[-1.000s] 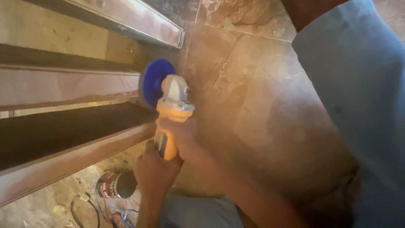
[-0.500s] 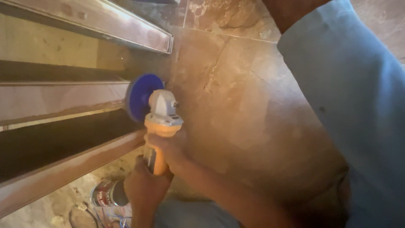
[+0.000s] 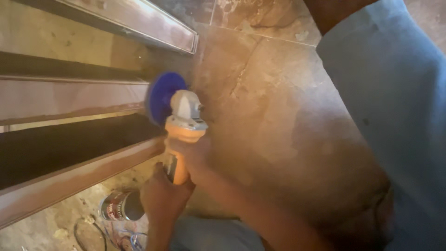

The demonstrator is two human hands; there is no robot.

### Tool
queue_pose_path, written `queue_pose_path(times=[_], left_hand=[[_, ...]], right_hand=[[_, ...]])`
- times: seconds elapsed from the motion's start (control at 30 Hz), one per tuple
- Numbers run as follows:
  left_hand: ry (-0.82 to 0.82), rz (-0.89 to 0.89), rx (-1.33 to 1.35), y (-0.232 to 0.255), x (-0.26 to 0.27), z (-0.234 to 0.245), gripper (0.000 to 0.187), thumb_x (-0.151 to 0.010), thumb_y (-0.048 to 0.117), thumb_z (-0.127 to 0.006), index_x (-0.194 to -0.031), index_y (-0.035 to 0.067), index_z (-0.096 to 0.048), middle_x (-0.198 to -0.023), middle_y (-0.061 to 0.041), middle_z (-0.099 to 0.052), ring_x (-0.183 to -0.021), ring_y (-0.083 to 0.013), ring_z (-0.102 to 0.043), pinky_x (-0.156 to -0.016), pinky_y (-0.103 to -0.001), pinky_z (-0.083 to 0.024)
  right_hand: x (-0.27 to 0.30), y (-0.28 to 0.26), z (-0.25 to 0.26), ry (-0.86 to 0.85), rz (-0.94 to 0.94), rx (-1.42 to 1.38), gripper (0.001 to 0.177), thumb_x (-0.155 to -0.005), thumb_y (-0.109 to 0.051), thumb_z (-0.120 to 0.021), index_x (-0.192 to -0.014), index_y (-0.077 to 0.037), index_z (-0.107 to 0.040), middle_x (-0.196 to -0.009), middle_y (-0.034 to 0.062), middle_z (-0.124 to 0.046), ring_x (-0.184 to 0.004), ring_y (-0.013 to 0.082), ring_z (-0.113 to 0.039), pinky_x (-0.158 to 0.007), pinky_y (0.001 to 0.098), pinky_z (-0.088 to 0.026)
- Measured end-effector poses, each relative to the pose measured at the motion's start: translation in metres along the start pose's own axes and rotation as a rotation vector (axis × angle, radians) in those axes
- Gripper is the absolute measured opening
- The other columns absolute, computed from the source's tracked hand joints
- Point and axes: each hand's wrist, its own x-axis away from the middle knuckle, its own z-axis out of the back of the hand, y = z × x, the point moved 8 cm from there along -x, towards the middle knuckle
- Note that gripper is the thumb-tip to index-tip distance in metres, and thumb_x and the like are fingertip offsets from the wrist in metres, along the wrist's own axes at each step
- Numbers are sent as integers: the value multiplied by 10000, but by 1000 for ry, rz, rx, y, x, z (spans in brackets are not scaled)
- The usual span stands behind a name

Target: The person uses an angle grinder with a sanding disc to smooth the edges and corners of a wooden door frame. The person moves the tool along the vertical and horizontal edges of the frame, focusing on the lower sections near the floor.

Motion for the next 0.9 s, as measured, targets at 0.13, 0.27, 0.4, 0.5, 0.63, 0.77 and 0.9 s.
queue_pose_path(times=[0.13,0.27,0.4,0.5,0.63,0.77,0.9], left_hand=[[-40,39,-16,-3,2,-9,650,-601,532,-856,-945,24,-640,-798,-253,-725,-798,-472,-706,-715,-562,-548],[-19,65,-37,-15,9,-3,606,-613,475,-822,-988,38,-633,-787,-235,-740,-781,-461,-717,-743,-549,-549],[-27,121,28,-13,7,-5,559,-646,490,-803,-933,44,-626,-747,-215,-741,-762,-429,-731,-739,-529,-557],[10,36,57,3,-1,-5,588,-570,469,-866,-911,45,-641,-781,-232,-720,-760,-464,-710,-693,-548,-555],[-15,72,35,1,2,-7,590,-594,486,-844,-918,39,-637,-784,-233,-730,-794,-459,-722,-738,-544,-559],[-50,93,-30,-7,4,-9,630,-642,535,-821,-968,31,-628,-805,-250,-736,-823,-464,-725,-774,-542,-560],[-28,29,78,7,1,-11,604,-592,514,-840,-913,38,-652,-807,-247,-727,-815,-474,-714,-717,-561,-553]], right_hand=[[6,-4,2,-17,-25,-38,338,-757,-75,-816,-1078,-22,-723,-949,66,-732,-809,177,-702,-698,327,-590],[20,-9,-8,-81,25,-82,386,-737,-63,-822,-1106,-55,-707,-984,39,-727,-853,154,-705,-725,311,-597],[5,3,-6,-31,41,-32,390,-710,-59,-843,-1081,-36,-722,-959,53,-735,-813,163,-712,-699,318,-606],[-10,9,6,-4,45,-29,379,-714,-64,-852,-1075,-21,-741,-960,58,-741,-813,160,-717,-709,314,-613],[-5,7,3,-46,74,-57,351,-736,-70,-847,-1068,-16,-745,-959,55,-743,-816,156,-714,-718,312,-604],[1,1,0,-61,75,-9,345,-742,-74,-844,-1068,-23,-745,-959,51,-747,-823,151,-715,-725,313,-598],[-5,1,11,-24,34,-1,356,-736,-71,-843,-1075,-28,-741,-965,54,-748,-828,154,-717,-730,321,-602]])
